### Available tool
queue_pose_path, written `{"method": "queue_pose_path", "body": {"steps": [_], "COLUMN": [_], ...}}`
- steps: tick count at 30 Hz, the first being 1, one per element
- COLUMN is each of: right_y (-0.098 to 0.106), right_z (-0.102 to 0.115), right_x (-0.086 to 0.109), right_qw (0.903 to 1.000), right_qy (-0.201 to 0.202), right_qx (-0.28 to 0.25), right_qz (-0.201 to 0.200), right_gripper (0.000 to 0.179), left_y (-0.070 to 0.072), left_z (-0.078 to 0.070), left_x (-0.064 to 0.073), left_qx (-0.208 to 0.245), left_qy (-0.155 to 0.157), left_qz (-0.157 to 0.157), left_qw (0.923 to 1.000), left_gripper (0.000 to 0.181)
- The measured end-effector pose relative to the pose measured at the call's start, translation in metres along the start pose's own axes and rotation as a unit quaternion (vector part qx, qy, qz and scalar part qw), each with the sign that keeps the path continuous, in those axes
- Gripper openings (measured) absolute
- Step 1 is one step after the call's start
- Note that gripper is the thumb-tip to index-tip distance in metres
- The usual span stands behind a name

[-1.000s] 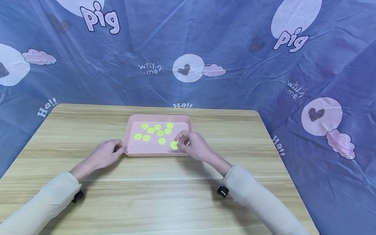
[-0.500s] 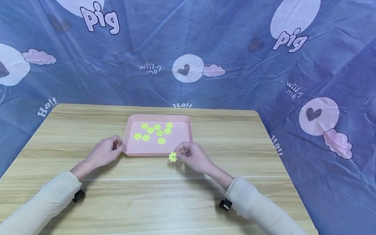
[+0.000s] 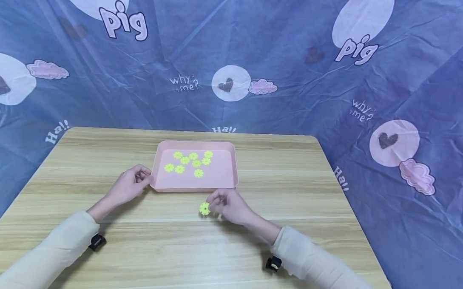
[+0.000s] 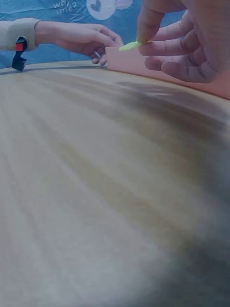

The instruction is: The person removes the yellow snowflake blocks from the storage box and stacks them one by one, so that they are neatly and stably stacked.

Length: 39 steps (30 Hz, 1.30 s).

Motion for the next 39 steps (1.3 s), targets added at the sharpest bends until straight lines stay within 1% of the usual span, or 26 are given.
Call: {"method": "queue_pose_path", "body": {"steps": [7,11,16,23,26,29,35,39], "right_y": [-0.011,-0.018,-0.024,-0.024,-0.023,-0.023,-0.023,-0.022], "right_z": [-0.004,-0.007,-0.006,-0.005,-0.006,-0.007,-0.005,-0.007], "right_x": [0.0,-0.001,-0.001,-0.003,-0.004,-0.004,-0.004,-0.003], "right_qw": [0.9999,0.9997,0.9996,0.999,0.9977,0.9967,0.9962,0.9956], "right_qy": [-0.009,-0.016,-0.009,-0.002,-0.006,-0.011,-0.015,-0.021], "right_qx": [0.005,-0.002,0.008,0.041,0.067,0.08,0.085,0.091], "right_qz": [0.008,0.019,0.026,0.019,0.01,0.005,0.009,0.008], "right_gripper": [0.018,0.018,0.017,0.015,0.012,0.01,0.011,0.011], "left_y": [0.0,-0.001,-0.002,-0.003,-0.003,-0.003,-0.003,-0.003], "left_z": [0.002,0.003,0.005,0.006,0.004,0.003,0.002,0.001], "left_x": [0.001,0.001,0.001,0.001,0.001,0.0,0.001,0.0], "left_qx": [0.014,0.019,0.026,0.028,0.03,0.033,0.035,0.034], "left_qy": [0.01,0.016,0.019,0.021,0.018,0.017,0.019,0.015], "left_qz": [0.0,0.0,0.0,0.001,-0.003,-0.005,-0.004,-0.005], "left_qw": [0.9999,0.9997,0.9995,0.9994,0.9994,0.9993,0.9992,0.9993], "left_gripper": [0.028,0.028,0.028,0.027,0.027,0.026,0.026,0.025]}}
Point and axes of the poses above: each hand's wrist, its own x-axis away from the middle knuckle, its own y-axis out of the back of the hand, z = x × y, the point moved 10 cm from there along -x, towards the middle knuckle, and after that the axes turned 7 degrees about x, right-handed, at the moved point
